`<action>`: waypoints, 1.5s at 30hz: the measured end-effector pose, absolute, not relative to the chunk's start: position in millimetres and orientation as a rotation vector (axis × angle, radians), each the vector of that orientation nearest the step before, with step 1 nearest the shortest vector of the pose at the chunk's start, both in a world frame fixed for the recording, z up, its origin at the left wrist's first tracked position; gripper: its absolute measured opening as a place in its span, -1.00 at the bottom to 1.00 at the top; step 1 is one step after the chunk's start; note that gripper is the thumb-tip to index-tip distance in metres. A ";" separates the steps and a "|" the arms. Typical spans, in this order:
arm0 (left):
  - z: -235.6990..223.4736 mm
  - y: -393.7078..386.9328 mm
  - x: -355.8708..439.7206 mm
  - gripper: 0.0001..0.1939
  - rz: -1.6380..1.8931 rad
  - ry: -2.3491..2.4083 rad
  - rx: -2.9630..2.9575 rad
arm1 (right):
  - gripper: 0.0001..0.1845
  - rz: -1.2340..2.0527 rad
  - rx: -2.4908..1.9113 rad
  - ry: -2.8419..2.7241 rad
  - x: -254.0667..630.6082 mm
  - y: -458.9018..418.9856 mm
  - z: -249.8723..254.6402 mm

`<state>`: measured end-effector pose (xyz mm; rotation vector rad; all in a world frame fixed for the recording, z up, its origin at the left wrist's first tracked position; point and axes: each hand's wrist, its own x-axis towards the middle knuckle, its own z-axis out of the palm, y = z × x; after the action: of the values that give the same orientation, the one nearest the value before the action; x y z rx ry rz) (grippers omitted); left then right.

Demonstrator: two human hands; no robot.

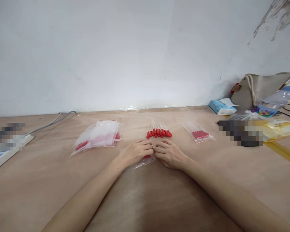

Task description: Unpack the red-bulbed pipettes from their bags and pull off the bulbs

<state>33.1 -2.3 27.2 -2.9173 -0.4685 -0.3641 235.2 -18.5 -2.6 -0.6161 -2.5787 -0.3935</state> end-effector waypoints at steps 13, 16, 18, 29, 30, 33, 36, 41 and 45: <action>51.1 -8.4 24.7 -0.81 -0.280 -0.581 -2.690 | -0.76 0.354 -0.978 -2.330 231.2 -23.4 3.9; 44.1 -12.6 22.4 -0.77 -0.407 -0.754 -2.778 | -0.79 0.463 -1.036 -2.226 226.1 -21.0 0.1; 37.5 -18.8 17.0 -0.74 -0.566 -1.007 -2.821 | -0.78 0.552 -1.036 -2.211 224.9 -19.8 0.0; 8.2 -42.9 -7.7 -0.44 -0.893 -1.525 -3.079 | -0.72 0.589 -0.952 -2.170 219.9 -20.2 -3.0; 7.2 -42.1 -7.1 -0.45 -0.899 -1.517 -3.083 | -0.71 0.581 -0.974 -2.156 218.7 -20.0 -4.1; 5.8 -40.5 -6.5 -0.45 -0.915 -1.488 -3.082 | -0.69 0.580 -1.043 -2.150 215.9 -18.9 -5.9; 6.2 -40.6 -7.1 -0.46 -0.915 -1.498 -3.079 | -0.70 0.574 -1.013 -2.197 214.0 -19.0 -4.2; 9.2 -42.4 -7.6 -0.45 -0.875 -1.559 -3.076 | -0.81 0.558 -0.926 -2.246 213.7 -22.0 1.5; 11.4 -42.6 -8.7 -0.47 -0.808 -1.576 -3.075 | -0.89 0.650 -0.902 -2.217 222.5 -22.6 4.7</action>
<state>-8.7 -42.6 11.4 -3.0746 -1.5765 -0.8077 222.5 -22.6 4.7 -0.9021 -2.2174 0.6497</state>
